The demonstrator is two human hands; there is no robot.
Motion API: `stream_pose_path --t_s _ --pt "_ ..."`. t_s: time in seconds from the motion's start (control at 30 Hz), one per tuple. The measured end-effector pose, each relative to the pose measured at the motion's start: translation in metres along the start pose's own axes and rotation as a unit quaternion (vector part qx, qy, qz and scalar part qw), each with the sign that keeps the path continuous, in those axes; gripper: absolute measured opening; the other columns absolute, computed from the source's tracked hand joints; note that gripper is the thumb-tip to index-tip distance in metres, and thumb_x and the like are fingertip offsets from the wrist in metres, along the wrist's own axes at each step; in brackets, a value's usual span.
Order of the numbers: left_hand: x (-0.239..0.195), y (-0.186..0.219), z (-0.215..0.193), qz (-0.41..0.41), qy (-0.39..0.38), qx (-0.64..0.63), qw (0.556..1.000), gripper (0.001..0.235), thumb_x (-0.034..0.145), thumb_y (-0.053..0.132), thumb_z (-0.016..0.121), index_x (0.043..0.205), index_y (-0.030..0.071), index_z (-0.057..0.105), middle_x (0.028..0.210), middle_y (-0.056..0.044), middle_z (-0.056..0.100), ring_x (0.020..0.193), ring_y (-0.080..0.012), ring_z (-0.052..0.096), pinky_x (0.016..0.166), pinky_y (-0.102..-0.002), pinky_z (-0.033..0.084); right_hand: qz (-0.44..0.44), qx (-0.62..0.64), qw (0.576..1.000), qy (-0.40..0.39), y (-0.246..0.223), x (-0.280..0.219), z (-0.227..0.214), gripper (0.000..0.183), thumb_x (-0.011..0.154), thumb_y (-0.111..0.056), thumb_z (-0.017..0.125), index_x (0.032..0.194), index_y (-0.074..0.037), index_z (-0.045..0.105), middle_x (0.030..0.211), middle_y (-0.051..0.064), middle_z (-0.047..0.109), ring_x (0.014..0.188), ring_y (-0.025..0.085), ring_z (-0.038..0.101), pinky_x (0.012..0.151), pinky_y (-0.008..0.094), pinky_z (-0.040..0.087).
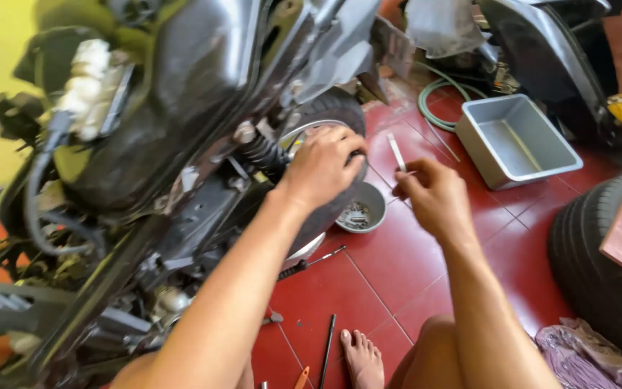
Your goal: Disassembling and cleaning components of a motorcycle engine area, including removing a plastic cover and unscrewing parts.
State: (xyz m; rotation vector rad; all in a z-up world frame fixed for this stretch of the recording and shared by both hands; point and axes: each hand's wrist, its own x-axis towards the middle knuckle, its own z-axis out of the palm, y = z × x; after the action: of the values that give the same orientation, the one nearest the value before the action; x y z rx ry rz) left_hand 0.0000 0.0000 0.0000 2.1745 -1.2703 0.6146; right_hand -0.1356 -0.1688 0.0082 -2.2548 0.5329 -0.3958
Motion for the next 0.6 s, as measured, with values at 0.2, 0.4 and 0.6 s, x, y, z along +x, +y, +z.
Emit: stream_pose_path --t_s 0.2,0.4,0.6 --pt "-0.001 -0.005 0.004 -0.012 -0.006 -0.050 0.999 0.011 0.095 0.021 0.062 0.100 0.018 0.072 0.103 -0.003 0.070 0.110 -0.0280 0.066 0.098 -0.041 0.052 -0.022 -0.017 0.998 -0.052 -0.016 -0.006 -0.005 0.030 0.088 -0.035 0.064 0.111 -0.019 0.075 0.076 0.000 0.078 0.091 0.027 0.075 0.087 0.045 0.055" --pt "0.000 -0.008 0.005 0.027 -0.028 -0.013 0.999 0.013 0.100 0.022 0.054 0.100 0.017 0.067 0.102 -0.002 0.065 0.112 -0.0266 0.063 0.098 -0.039 0.052 0.011 -0.048 0.995 -0.091 -0.027 -0.014 -0.019 0.035 0.090 -0.036 0.060 0.116 -0.017 0.073 0.081 0.001 0.079 0.095 0.031 0.074 0.088 0.049 0.055" --pt "-0.006 0.007 -0.016 -0.005 -0.052 -0.047 0.998 0.022 0.103 0.015 0.048 0.113 0.018 0.068 0.108 -0.004 0.065 0.113 -0.0278 0.062 0.099 -0.041 0.051 0.006 -0.067 0.990 -0.127 -0.026 -0.016 -0.019 0.035 0.092 -0.028 0.059 0.118 -0.011 0.074 0.085 0.008 0.080 0.098 0.038 0.074 0.089 0.053 0.055"
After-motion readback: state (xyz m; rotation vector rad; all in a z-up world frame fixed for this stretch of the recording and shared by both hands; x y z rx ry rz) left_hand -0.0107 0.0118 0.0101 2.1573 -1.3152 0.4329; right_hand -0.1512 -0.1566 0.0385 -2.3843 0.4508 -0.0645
